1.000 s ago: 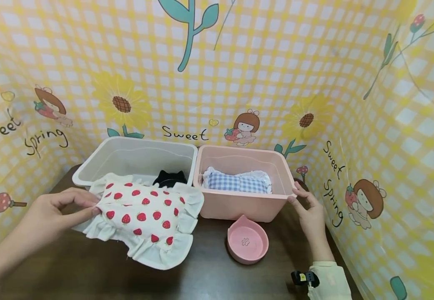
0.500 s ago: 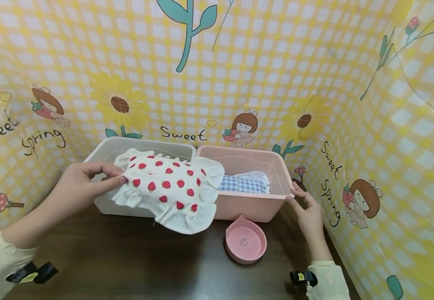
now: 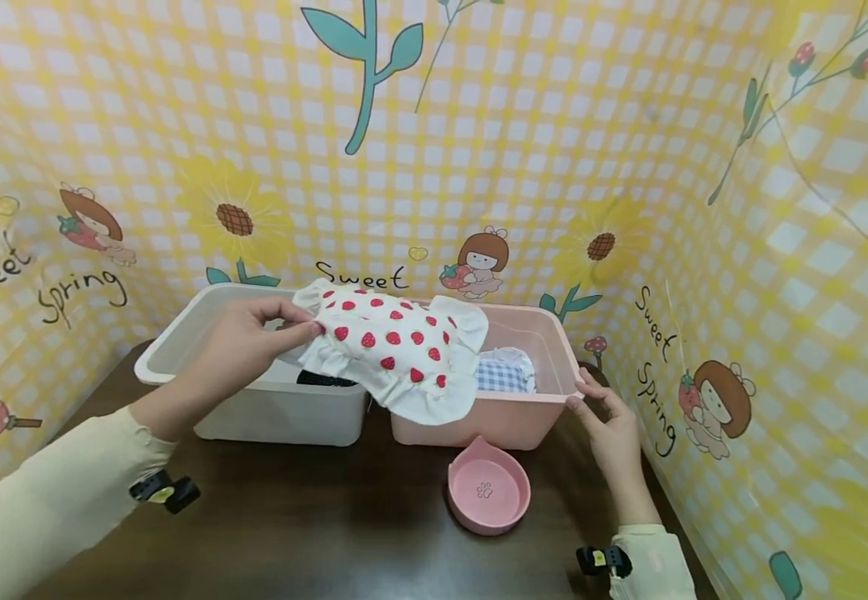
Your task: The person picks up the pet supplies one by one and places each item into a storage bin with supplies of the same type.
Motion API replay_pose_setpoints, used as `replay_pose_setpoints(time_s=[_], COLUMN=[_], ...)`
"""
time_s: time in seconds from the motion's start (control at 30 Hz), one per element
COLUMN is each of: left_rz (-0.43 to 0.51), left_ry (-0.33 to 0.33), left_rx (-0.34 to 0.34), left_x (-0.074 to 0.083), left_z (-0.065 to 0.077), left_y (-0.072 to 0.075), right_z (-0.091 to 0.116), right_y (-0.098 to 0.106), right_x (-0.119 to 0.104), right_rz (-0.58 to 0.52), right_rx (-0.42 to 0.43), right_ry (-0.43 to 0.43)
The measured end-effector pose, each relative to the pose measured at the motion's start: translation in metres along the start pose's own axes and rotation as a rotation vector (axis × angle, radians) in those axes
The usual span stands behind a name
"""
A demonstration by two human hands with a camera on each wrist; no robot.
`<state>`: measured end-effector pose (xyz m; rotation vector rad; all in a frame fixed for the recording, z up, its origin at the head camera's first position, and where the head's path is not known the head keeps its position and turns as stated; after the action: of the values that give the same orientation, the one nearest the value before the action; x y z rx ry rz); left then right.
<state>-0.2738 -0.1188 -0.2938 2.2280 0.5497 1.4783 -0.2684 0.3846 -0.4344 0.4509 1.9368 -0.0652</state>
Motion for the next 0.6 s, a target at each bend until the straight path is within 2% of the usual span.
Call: replay_pose_setpoints(time_s=[0.1,0.27,0.43,0.6], left_rz=[0.033,0.067,0.068,0.073], left_ry=[-0.001,0.035,0.047,0.041], left_rx=[-0.007,-0.02,-0.017,-0.013], left_x=[-0.001,-0.001,0.003,0.008], left_z=[-0.012,-0.026,-0.04,-0.056], left_y=[-0.011,-0.028,-0.046,-0.067], right_z=[0.002,0.006,0.006,0.001], right_y=[-0.001,-0.001,0.0,0.0], right_x=[-0.001,0.0,0.0,-0.001], right_rz=[-0.011,-0.03,-0.004,-0.024], right_rx=[0.001,-0.013,-0.01,-0.001], right_ry=[0.006,0.003,-0.005,0.003])
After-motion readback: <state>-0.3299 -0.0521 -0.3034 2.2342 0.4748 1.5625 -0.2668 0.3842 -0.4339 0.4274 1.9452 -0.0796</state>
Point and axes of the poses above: each hand's wrist, its own z-axis away from the middle knuckle, its own y-axis out of the back of the hand, x = y × z, the point moved 4 cm from there along -z, towards the middle knuckle, and after that the axes turned 5 degrees about -z, right-handed, at the moved point
